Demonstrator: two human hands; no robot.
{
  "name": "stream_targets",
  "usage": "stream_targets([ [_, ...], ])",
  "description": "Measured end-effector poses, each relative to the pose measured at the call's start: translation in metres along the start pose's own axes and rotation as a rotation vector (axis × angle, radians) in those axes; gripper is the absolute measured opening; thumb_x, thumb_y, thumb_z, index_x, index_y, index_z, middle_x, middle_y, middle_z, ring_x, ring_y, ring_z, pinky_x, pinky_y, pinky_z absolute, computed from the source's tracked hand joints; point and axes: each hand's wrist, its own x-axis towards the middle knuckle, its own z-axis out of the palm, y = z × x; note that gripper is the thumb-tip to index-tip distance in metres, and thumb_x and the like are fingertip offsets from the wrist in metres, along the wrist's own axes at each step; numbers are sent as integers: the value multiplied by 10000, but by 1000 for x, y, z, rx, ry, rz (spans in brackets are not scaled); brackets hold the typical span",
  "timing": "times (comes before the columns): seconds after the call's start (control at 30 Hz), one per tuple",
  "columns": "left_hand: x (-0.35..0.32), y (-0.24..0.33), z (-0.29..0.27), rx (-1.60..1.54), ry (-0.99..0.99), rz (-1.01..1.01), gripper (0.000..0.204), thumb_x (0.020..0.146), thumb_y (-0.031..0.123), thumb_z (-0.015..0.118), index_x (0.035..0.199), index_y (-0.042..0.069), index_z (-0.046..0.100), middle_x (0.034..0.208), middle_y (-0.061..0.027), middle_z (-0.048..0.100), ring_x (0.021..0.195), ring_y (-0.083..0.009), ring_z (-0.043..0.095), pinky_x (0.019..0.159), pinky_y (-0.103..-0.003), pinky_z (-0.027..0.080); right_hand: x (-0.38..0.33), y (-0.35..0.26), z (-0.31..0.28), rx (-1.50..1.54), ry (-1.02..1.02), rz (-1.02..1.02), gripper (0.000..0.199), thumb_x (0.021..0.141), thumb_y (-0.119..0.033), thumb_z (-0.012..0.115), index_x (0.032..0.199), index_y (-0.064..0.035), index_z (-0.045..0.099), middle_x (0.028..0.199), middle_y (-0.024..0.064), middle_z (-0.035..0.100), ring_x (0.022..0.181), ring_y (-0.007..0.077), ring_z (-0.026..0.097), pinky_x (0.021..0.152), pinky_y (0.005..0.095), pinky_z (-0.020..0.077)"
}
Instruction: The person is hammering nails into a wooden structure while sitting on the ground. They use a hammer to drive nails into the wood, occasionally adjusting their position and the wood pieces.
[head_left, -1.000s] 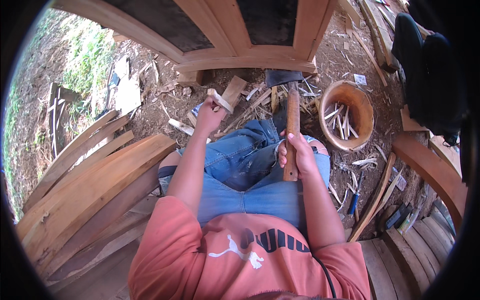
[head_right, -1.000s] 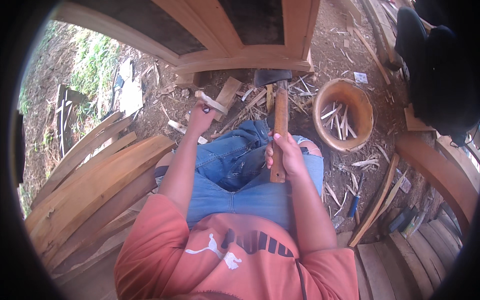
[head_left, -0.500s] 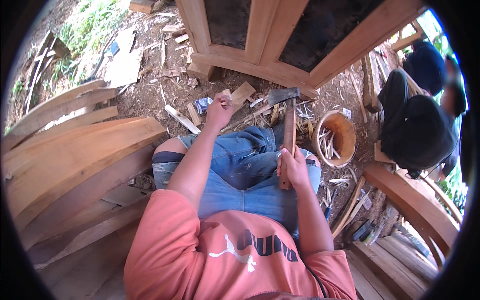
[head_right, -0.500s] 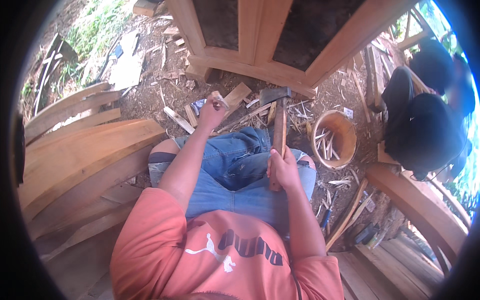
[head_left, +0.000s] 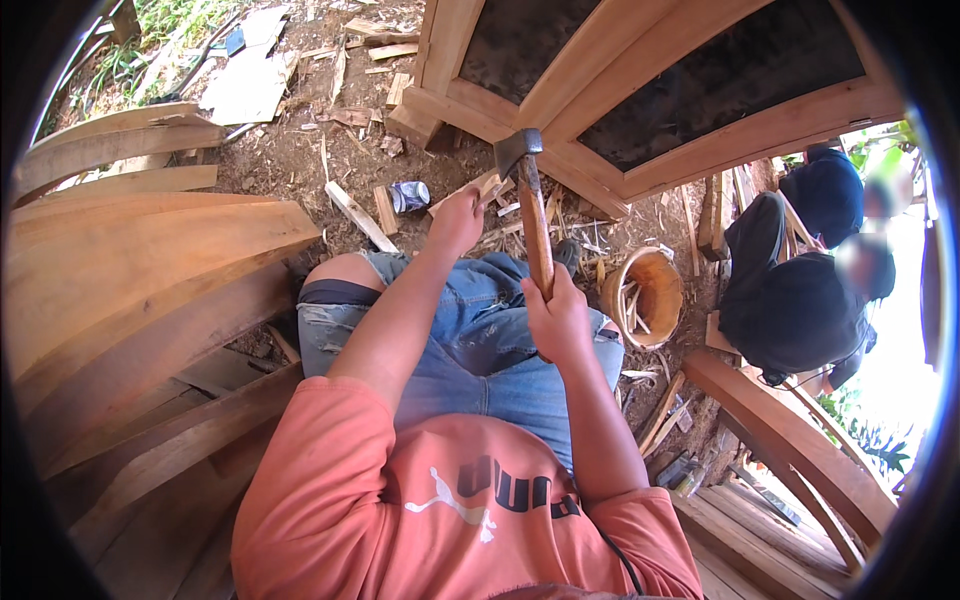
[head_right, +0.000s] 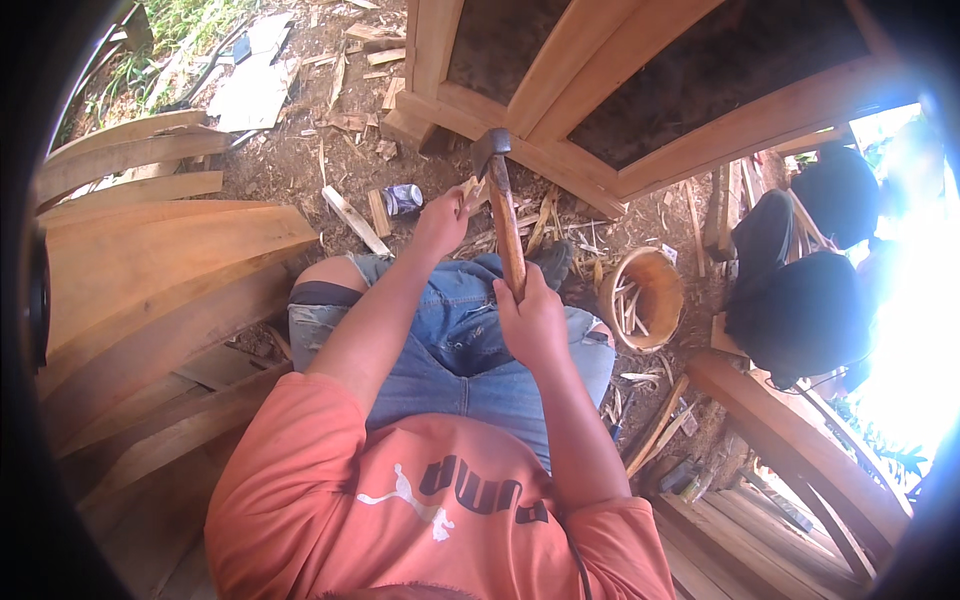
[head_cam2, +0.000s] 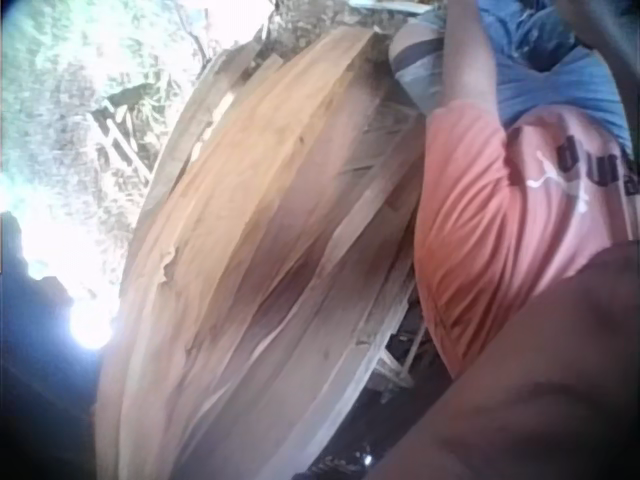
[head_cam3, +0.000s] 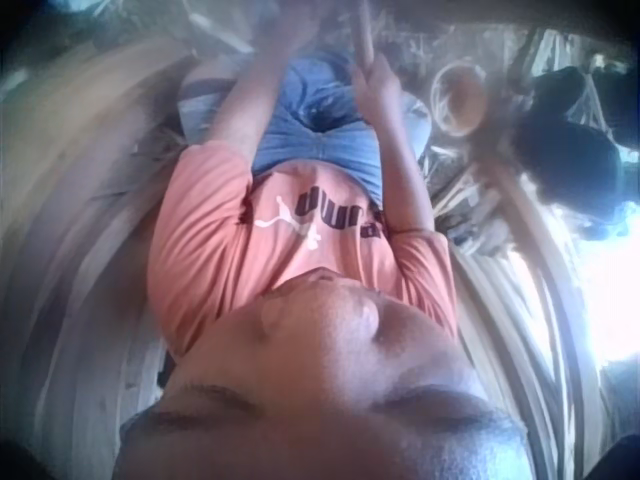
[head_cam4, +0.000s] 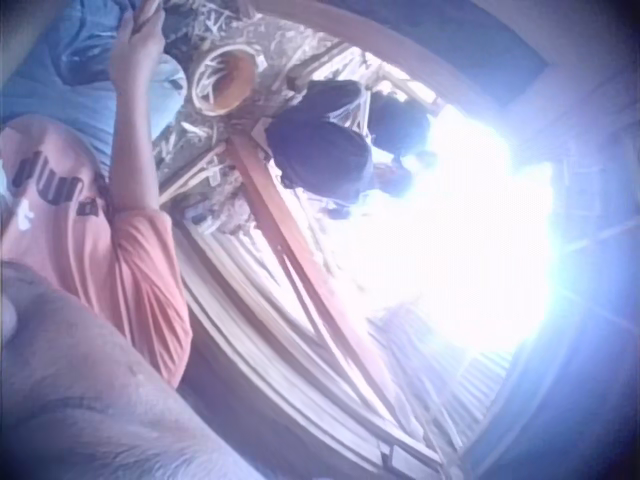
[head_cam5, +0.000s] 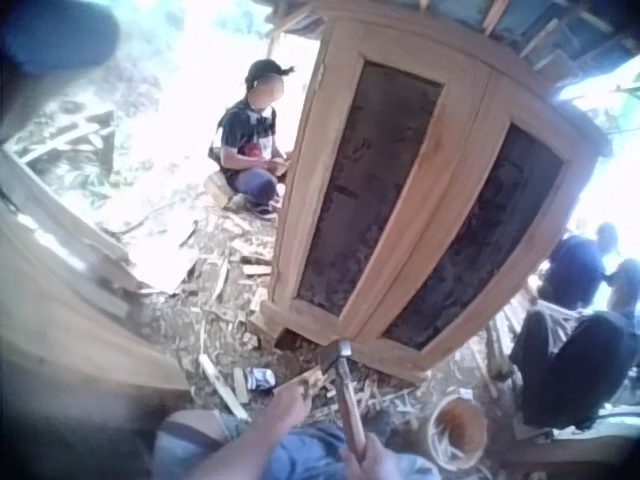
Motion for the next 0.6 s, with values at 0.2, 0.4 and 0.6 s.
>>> stream_targets([
  [0.2, -2, -4, 2, -8, 45, 19, 208, 1047, 163, 685, 1210, 35, 671, 1006, -271, 749, 996, -498, 722, 853, -598, 556, -1, -6, 2, -49, -38, 45, 332, 1083, -271, 700, 1245, 11, 631, 958, 311, 742, 945, 544, 720, 824, 555, 557],
  [0.4, -1, -6, 5, 13, 51, 13, 225, 1040, 165, 690, 1225, 38, 678, 1008, -265, 753, 1009, -491, 725, 860, -592, 563, -4, -6, 3, -44, 3, 12, 294, 1081, -258, 709, 1146, 18, 630, 902, 299, 717, 882, 533, 708, 779, 524, 551],
  [0.6, 0, -6, 6, 19, 15, 12, 262, 1036, 164, 693, 1270, 47, 683, 1059, -273, 763, 1042, -492, 727, 883, -588, 572, -7, -7, 2, -39, -13, 28, 303, 1082, -256, 702, 1186, 19, 628, 928, 314, 724, 915, 543, 715, 790, 549, 551],
])
